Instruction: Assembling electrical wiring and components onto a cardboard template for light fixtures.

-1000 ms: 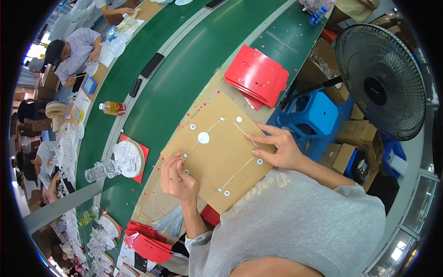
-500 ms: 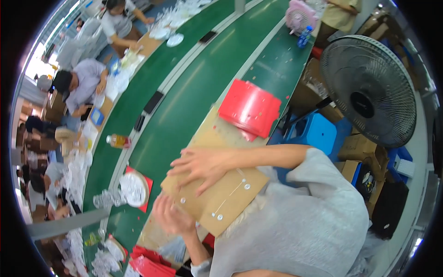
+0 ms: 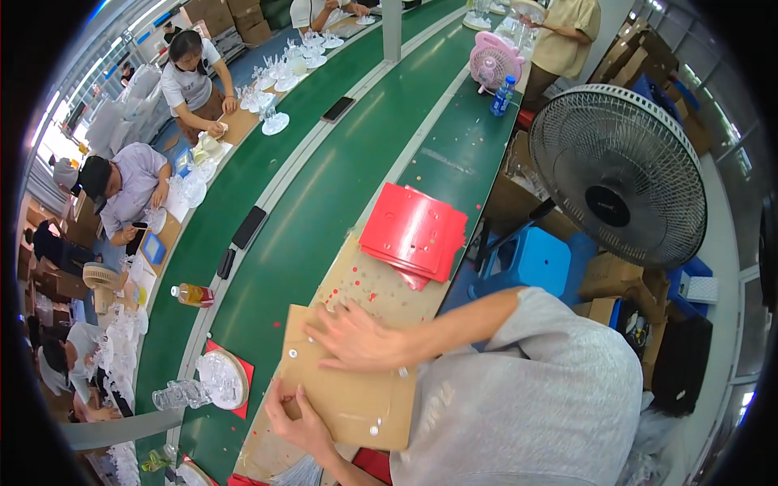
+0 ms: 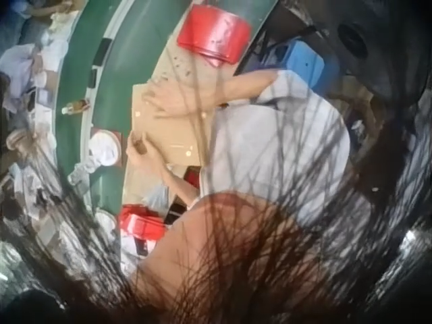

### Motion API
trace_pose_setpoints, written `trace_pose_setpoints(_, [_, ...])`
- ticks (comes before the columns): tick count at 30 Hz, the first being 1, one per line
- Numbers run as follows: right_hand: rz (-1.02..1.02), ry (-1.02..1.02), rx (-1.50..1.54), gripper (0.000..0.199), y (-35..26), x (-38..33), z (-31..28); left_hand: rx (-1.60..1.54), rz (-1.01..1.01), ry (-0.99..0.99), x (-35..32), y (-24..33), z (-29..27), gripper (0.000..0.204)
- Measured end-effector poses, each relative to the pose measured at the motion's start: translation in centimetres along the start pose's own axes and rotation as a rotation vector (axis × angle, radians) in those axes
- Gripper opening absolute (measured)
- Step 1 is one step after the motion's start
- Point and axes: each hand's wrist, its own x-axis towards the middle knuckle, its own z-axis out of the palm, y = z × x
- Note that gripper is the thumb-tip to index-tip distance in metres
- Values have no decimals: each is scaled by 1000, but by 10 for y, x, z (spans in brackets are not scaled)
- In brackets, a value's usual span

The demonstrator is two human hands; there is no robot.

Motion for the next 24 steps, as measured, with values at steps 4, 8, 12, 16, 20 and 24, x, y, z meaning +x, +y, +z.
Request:
trace_pose_setpoints(4, [-257,429,99,55,16,-18,-9,107,372,-124,-10,-9,-8,20])
trace_pose_setpoints(8, [-531,245,672,46,28,2,20,140,477,-125,-8,-7,-7,13])
trace_pose_setpoints(12, [-564,388,758,46,37,10,20,178,510,-125,3,5,-6,10])
trace_pose_setpoints(16, [-242,261,1002,15,40,8,6,43,356,-106,7,6,9,14])
trace_pose_setpoints(20, [-249,250,966,17,25,13,3,52,354,-59,7,18,4,13])
trace_pose_setpoints(24, [-440,443,698,15,21,18,13,49,341,-11,4,8,4,15])
